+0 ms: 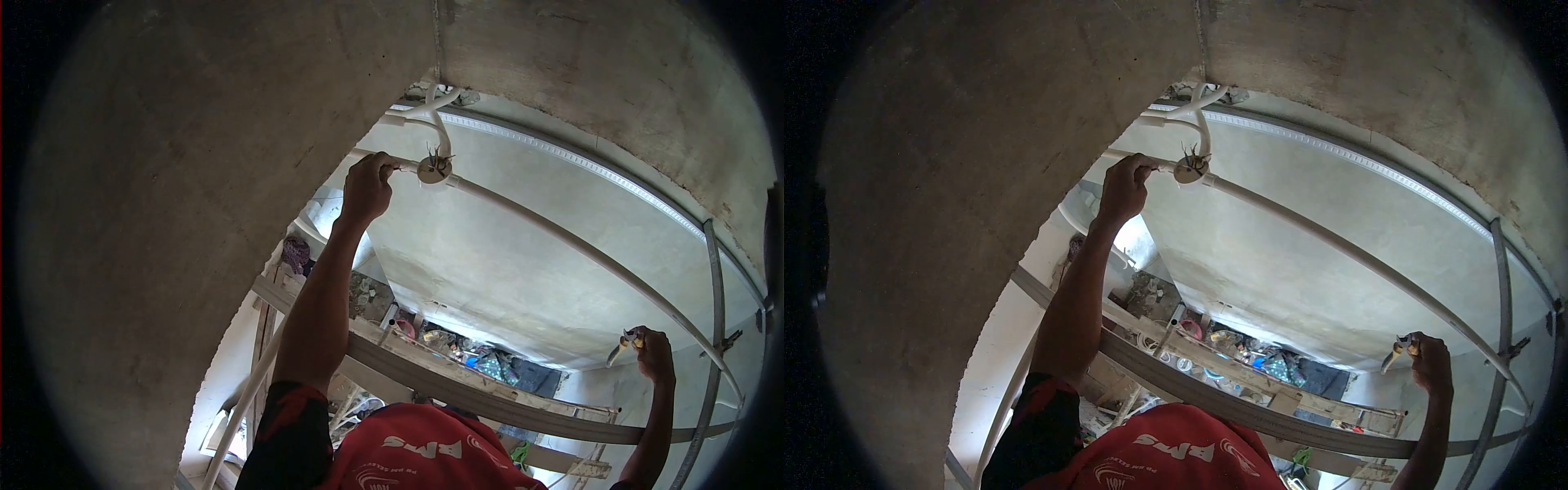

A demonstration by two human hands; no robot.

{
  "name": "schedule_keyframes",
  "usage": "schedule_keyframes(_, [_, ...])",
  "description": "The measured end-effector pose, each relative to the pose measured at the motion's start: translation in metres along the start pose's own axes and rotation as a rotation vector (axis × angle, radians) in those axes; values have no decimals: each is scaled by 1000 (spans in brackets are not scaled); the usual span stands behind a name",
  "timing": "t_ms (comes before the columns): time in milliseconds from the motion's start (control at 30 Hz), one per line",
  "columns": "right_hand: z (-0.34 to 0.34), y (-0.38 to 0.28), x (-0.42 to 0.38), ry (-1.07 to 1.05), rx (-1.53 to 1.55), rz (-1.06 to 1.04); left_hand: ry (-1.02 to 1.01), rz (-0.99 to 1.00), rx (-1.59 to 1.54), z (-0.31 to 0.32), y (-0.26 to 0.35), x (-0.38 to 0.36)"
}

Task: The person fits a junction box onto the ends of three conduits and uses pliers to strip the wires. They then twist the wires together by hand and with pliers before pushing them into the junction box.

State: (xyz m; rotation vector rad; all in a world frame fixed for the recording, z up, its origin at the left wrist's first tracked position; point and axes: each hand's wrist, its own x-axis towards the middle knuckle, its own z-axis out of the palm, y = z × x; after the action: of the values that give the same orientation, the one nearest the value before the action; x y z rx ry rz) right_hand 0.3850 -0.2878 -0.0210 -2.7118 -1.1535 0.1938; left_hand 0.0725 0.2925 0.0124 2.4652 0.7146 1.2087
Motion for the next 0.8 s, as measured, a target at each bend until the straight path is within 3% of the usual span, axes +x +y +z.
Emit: schedule_keyframes(800, [-3,-6,-2,33,54,5,9,-110,-44,0,1,1])
